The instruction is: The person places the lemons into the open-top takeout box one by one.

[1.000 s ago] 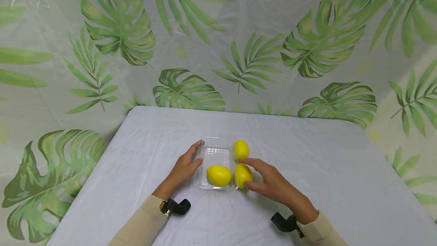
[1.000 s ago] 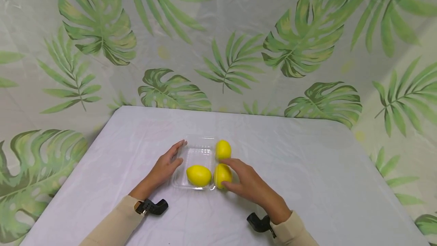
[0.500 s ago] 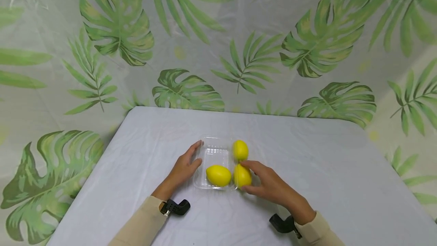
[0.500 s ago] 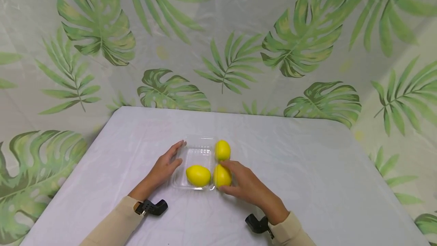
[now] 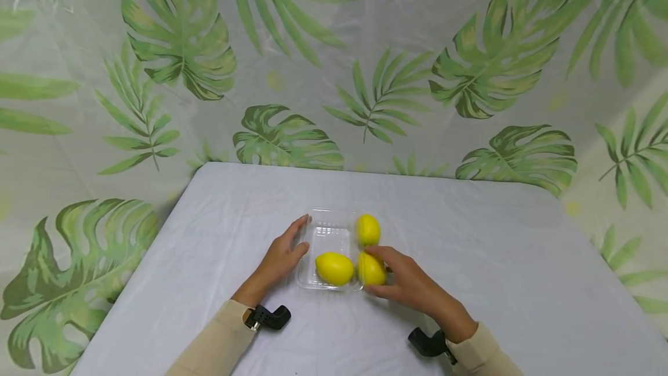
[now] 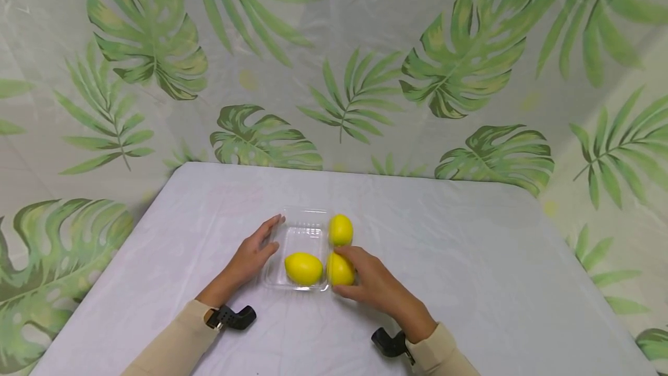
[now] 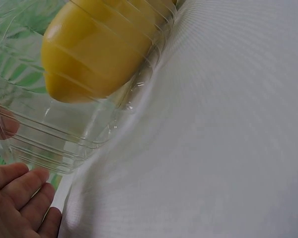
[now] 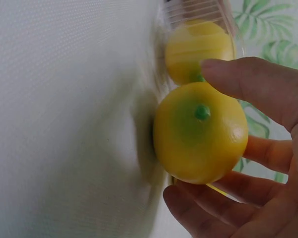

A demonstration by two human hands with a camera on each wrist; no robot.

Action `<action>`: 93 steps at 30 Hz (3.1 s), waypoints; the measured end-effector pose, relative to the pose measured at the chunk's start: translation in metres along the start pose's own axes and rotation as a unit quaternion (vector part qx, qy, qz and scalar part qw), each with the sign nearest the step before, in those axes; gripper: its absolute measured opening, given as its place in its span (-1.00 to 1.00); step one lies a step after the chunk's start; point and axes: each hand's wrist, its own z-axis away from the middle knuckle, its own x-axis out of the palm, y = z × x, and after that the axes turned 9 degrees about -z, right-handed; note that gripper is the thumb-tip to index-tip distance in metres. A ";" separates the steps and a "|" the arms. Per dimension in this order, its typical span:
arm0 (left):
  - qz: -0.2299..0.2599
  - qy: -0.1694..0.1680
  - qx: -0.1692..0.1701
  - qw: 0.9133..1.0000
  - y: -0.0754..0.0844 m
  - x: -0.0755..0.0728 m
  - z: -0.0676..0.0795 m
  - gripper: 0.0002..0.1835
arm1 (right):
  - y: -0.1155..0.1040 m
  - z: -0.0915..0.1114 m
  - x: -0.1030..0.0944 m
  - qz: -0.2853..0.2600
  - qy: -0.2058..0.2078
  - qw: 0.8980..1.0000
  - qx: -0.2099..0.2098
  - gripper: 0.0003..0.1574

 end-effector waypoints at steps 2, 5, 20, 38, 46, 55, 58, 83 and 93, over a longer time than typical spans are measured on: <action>-0.001 0.000 -0.003 1.000 0.000 0.000 0.000 -0.38 | 0.000 -0.001 0.001 0.006 0.002 1.000 0.006 -0.13; 0.000 0.003 0.002 1.000 0.001 -0.001 0.000 -0.37 | 0.000 -0.002 0.002 0.016 0.006 1.000 0.012 -0.14; -0.001 0.002 -0.003 1.000 0.002 -0.001 0.000 -0.38 | 0.000 -0.003 0.003 0.027 0.015 0.999 0.009 -0.18; -0.003 0.002 -0.002 1.000 0.003 -0.001 0.000 -0.37 | 0.005 0.001 -0.002 0.028 0.035 0.998 -0.033 -0.20; 0.006 0.001 -0.003 1.000 0.003 -0.001 0.001 -0.37 | 0.004 0.004 -0.004 0.035 0.055 0.997 -0.035 -0.21; 0.009 -0.004 -0.003 1.000 0.001 0.000 0.000 -0.37 | 0.001 0.007 -0.009 0.041 0.085 0.995 -0.042 -0.22; 0.007 -0.005 -0.005 1.000 0.002 -0.001 0.000 -0.37 | 0.000 0.006 -0.013 0.045 0.091 0.994 -0.047 -0.22; 0.011 -0.006 0.000 1.000 0.004 -0.004 0.001 -0.36 | -0.019 -0.013 -0.027 0.025 0.113 0.991 -0.073 -0.22; 0.015 -0.011 -0.004 1.000 0.002 -0.003 0.002 -0.37 | -0.026 -0.029 -0.023 0.008 0.107 0.991 -0.076 -0.24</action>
